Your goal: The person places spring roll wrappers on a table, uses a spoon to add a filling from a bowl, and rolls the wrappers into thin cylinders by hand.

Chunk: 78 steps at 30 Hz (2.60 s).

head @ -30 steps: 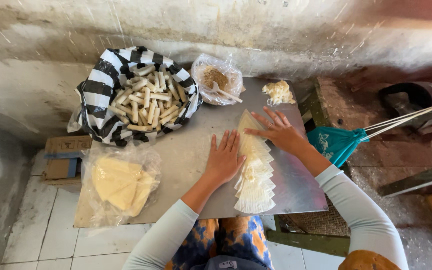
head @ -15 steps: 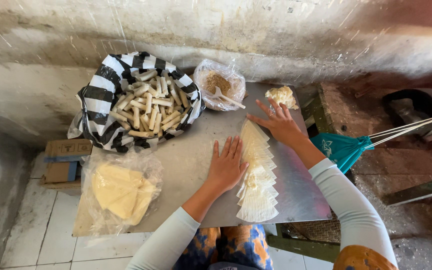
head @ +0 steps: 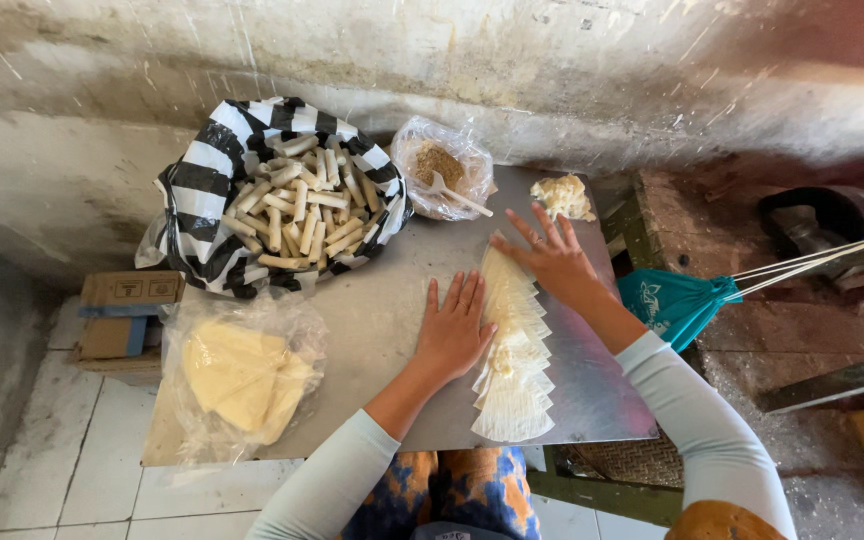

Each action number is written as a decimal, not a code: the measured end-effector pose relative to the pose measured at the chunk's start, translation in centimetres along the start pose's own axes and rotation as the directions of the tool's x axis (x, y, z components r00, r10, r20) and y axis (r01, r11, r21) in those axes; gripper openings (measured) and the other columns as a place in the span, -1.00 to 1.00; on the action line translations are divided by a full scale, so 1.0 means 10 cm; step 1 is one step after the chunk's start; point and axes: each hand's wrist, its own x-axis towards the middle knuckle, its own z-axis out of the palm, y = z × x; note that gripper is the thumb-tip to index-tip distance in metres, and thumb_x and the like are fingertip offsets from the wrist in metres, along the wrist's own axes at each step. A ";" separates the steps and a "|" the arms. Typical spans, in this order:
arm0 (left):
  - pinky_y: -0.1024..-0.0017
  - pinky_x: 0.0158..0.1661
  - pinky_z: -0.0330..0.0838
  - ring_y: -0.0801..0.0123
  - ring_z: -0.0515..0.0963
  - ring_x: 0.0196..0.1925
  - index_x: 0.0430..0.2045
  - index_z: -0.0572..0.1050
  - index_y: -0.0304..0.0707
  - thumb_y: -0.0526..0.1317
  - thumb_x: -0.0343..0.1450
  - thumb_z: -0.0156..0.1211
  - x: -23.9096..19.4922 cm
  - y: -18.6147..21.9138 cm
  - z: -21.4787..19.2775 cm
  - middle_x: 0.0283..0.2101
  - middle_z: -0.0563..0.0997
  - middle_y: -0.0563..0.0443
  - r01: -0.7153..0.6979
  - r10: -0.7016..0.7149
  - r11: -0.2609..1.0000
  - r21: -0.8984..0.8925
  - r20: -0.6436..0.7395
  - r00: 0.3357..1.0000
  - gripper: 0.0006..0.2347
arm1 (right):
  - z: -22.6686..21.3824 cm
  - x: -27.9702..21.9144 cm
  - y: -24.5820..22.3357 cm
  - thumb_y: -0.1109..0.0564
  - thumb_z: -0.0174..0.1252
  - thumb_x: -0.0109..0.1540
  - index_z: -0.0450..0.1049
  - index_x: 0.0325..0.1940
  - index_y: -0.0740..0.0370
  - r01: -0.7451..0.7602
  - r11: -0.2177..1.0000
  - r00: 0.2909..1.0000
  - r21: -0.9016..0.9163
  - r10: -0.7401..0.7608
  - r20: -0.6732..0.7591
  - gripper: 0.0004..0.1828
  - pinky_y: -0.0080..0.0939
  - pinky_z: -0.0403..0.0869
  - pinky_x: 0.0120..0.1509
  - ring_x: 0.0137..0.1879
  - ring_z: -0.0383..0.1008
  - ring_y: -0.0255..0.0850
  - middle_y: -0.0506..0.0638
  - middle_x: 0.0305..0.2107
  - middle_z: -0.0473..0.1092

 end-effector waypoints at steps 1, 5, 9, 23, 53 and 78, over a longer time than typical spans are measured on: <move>-0.19 0.41 -0.38 0.11 -0.12 0.57 0.43 -0.01 -0.38 0.09 0.51 -0.17 0.00 0.00 0.01 0.53 -0.01 -0.15 -0.004 0.004 1.000 0.002 -0.016 1.000 -0.35 | 0.03 0.04 0.03 0.34 0.08 0.22 0.05 0.56 -0.44 -0.019 1.000 1.000 -0.016 0.019 -0.005 -0.06 0.36 0.17 0.50 0.61 -0.08 0.19 -0.04 0.57 -0.18; -0.20 0.41 -0.37 0.10 -0.09 0.57 0.43 0.01 -0.39 0.09 0.51 -0.16 -0.01 0.01 0.02 0.53 0.01 -0.15 -0.010 0.010 1.000 0.000 -0.054 0.998 -0.35 | 0.11 0.11 0.10 0.36 0.09 0.17 0.24 0.50 -0.33 -0.105 0.994 0.987 -0.003 0.104 -0.124 -0.13 0.43 0.14 0.47 0.56 -0.03 0.24 0.05 0.54 -0.12; -0.21 0.41 -0.37 0.09 -0.08 0.57 0.42 0.01 -0.40 0.09 0.50 -0.15 -0.01 0.00 0.04 0.52 0.02 -0.16 -0.009 0.008 1.000 -0.003 -0.050 0.999 -0.35 | 0.38 0.13 0.01 0.54 -0.07 -0.02 0.56 0.08 -0.14 -0.376 0.649 0.901 0.661 0.423 0.098 -0.23 0.21 0.15 0.46 0.51 0.08 0.17 0.06 0.39 0.16; -0.19 0.40 -0.41 0.09 -0.10 0.57 0.42 0.00 -0.39 0.09 0.50 -0.17 0.02 -0.02 0.10 0.53 -0.01 -0.16 -0.010 0.010 1.000 -0.010 -0.054 0.998 -0.35 | 0.70 0.22 -0.06 0.54 -0.15 -0.08 0.64 -0.04 0.00 -0.388 0.452 0.866 0.803 0.476 0.151 -0.26 0.18 0.13 0.50 0.38 0.10 0.21 0.09 0.25 0.30; -0.18 0.41 -0.42 0.11 -0.09 0.57 0.42 0.02 -0.42 0.06 0.48 -0.11 0.00 0.00 0.02 0.53 0.01 -0.17 0.001 -0.003 0.999 -0.045 -0.051 0.999 -0.34 | -0.21 -0.23 -0.24 0.33 0.13 0.12 0.45 0.22 -0.08 -0.247 0.946 0.969 0.212 0.244 0.038 -0.41 0.38 0.00 0.59 0.64 -0.19 0.22 -0.01 0.56 -0.08; -0.15 0.41 -0.44 0.02 -0.16 0.57 0.39 -0.01 -0.52 0.11 0.49 -0.14 0.04 -0.03 0.12 0.52 -0.03 -0.28 0.002 -0.003 1.000 -0.022 -0.046 0.999 -0.31 | 0.01 0.01 -0.45 0.63 -0.14 -0.05 0.27 0.43 -0.44 -0.439 0.697 0.855 0.567 0.131 0.501 0.16 0.52 -0.19 0.53 0.63 -0.56 0.30 -0.09 0.57 -0.37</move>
